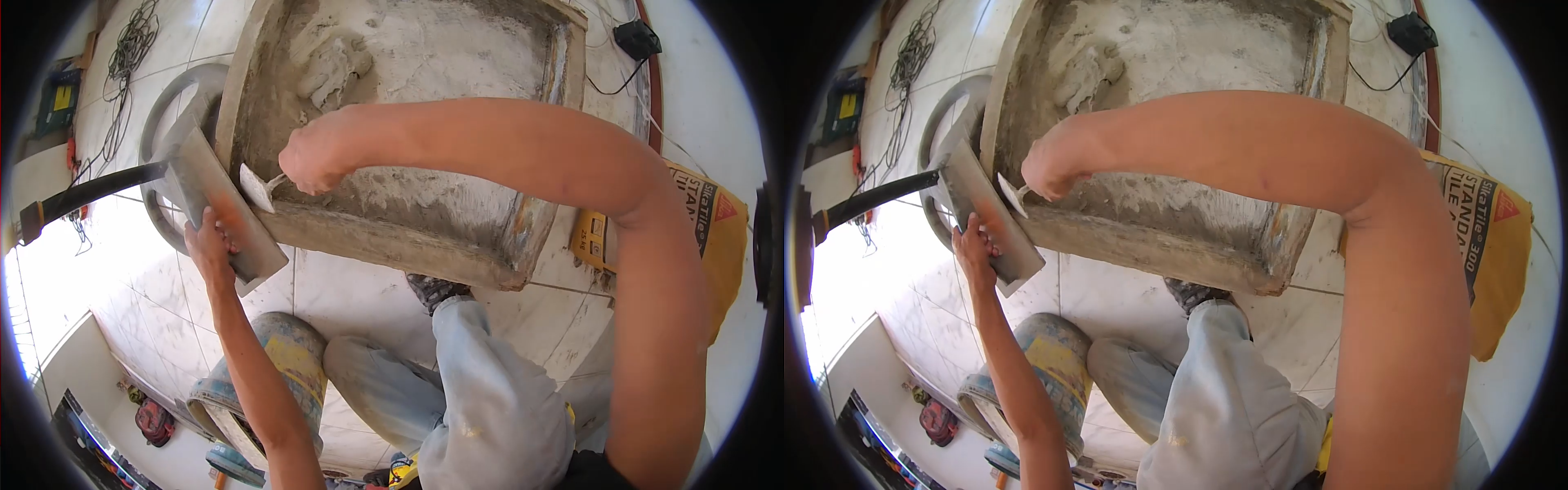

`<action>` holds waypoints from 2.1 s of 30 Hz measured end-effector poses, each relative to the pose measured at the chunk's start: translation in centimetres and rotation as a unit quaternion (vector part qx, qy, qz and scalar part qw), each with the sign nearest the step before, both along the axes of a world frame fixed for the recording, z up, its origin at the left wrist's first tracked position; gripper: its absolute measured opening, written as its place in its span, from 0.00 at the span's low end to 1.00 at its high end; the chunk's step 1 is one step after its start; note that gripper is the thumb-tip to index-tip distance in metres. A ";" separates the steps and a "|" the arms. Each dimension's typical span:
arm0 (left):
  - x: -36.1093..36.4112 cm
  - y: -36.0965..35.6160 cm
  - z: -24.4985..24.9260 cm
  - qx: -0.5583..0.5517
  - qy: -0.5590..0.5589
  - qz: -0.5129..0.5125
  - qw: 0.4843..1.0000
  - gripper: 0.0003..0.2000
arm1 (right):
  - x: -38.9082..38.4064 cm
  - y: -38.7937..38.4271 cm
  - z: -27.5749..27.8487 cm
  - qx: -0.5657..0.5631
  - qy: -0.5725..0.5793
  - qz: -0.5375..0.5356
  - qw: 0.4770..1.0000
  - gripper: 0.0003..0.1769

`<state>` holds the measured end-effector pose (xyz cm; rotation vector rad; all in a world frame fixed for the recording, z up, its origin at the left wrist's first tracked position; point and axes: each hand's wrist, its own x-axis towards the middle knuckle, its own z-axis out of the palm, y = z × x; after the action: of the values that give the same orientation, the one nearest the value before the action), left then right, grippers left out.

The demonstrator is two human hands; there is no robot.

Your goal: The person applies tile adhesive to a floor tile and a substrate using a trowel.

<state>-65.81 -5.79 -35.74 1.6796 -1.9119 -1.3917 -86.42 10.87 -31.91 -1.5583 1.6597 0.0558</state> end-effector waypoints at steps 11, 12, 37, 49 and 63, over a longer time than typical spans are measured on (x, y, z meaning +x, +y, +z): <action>0.2 -0.1 0.0 0.002 -0.005 -0.012 1.000 0.10 | 0.5 3.0 0.4 0.073 -0.054 -0.106 0.990 0.17; 0.2 -0.1 0.1 0.002 -0.006 -0.012 1.000 0.10 | 0.3 2.5 -0.3 0.075 -0.039 -0.069 0.994 0.18; 0.2 -0.3 0.2 -0.008 -0.019 -0.025 0.999 0.13 | -1.3 -1.1 -0.9 0.027 0.022 0.002 0.999 0.19; 0.4 -0.5 0.1 0.002 -0.013 -0.031 0.999 0.13 | -3.3 5.2 4.7 0.181 0.057 0.047 0.981 0.19; 0.3 -0.3 0.2 -0.017 -0.034 -0.024 0.999 0.16 | -1.0 6.1 3.7 0.056 -0.006 -0.035 0.998 0.14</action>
<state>-65.50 -6.10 -35.58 1.6977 -2.0136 -1.3256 -87.38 16.93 -28.24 -1.4135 1.6709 0.1005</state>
